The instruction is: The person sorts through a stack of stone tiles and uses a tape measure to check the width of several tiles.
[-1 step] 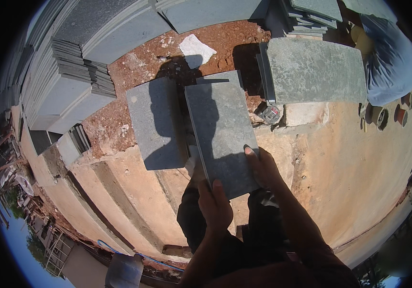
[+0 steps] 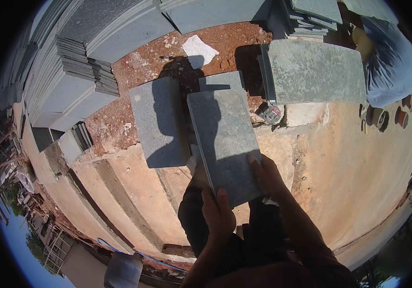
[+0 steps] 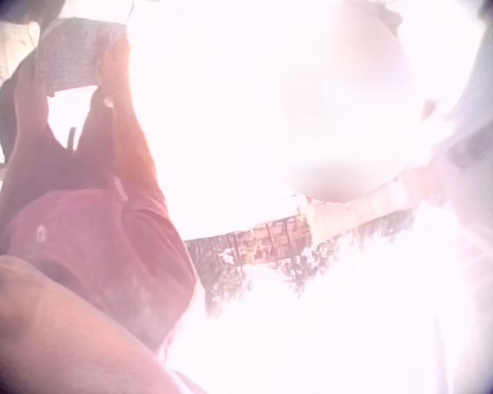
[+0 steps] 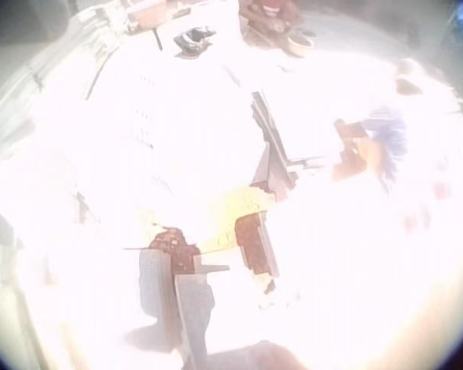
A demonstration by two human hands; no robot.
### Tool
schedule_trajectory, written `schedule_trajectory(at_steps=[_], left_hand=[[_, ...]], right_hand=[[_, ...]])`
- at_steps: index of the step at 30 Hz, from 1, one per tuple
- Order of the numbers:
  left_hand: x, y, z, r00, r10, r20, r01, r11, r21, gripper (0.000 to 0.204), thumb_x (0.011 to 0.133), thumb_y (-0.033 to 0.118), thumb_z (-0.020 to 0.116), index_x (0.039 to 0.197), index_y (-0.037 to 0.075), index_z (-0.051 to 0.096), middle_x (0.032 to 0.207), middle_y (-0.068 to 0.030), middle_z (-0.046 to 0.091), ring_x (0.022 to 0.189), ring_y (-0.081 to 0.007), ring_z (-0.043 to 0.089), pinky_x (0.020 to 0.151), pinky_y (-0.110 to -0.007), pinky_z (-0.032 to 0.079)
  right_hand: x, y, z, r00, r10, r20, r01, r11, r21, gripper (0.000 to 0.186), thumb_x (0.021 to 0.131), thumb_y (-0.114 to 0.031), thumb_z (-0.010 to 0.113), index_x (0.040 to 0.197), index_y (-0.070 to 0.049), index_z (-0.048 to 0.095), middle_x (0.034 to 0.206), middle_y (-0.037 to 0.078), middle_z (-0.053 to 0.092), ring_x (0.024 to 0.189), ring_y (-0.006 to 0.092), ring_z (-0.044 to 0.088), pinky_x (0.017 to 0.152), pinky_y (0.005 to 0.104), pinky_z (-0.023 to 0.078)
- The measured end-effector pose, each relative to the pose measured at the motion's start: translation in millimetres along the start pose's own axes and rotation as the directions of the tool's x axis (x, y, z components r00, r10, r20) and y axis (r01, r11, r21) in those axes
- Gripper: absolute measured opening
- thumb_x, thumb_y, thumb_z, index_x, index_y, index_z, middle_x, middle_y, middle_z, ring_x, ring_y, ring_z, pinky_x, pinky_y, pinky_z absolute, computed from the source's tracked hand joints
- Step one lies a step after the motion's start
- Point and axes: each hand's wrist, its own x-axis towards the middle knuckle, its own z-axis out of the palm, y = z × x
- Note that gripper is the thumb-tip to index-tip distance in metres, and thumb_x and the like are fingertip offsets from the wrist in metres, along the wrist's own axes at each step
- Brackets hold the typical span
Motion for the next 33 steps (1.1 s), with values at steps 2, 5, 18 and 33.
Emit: schedule_trajectory(at_steps=[2,5,18,33], left_hand=[[-43,1,-14,0.997,-0.003,0.071,0.001,0.999,0.034,0.034,0.103,0.026,0.046,0.120,-0.003,0.049,0.100,-0.0207,0.063,0.091,-0.0297,0.064,0.080,-0.041,0.049],[-65,7,-20,0.990,0.013,0.144,0.000,0.996,-0.093,0.042,0.105,0.026,0.044,0.134,-0.004,0.044,0.118,-0.0228,0.057,0.107,-0.0310,0.060,0.091,-0.040,0.047],[-165,-78,65,0.970,0.244,0.015,-0.244,0.967,0.073,0.056,0.103,0.029,0.046,0.147,-0.004,0.038,0.138,-0.0244,0.053,0.122,-0.0324,0.055,0.099,-0.040,0.045],[-411,-1,114,0.649,0.759,0.057,-0.760,0.649,0.017,0.055,0.100,0.016,0.053,0.146,-0.010,0.035,0.144,-0.0288,0.046,0.135,-0.0348,0.045,0.111,-0.039,0.033]], right_hand=[[-46,14,-4,0.998,-0.035,0.053,0.026,0.985,0.171,0.046,0.103,-0.038,0.051,0.116,0.005,0.058,0.089,0.007,0.066,0.084,0.0148,0.062,0.077,0.0342,0.050],[-98,47,-21,0.995,-0.019,0.102,-0.002,0.980,0.199,0.045,0.102,-0.039,0.053,0.112,0.005,0.058,0.086,0.008,0.066,0.082,0.0170,0.064,0.073,0.0366,0.051],[-259,164,-101,0.983,-0.183,-0.026,0.162,0.922,-0.353,0.052,0.096,-0.044,0.061,0.105,0.006,0.052,0.090,0.028,0.068,0.089,0.0374,0.071,0.070,0.0452,0.053],[-468,218,-171,0.758,-0.455,-0.466,0.615,0.736,0.282,0.041,0.104,-0.015,0.051,0.141,0.004,0.048,0.133,0.011,0.060,0.124,0.0147,0.051,0.107,0.0298,0.036]])
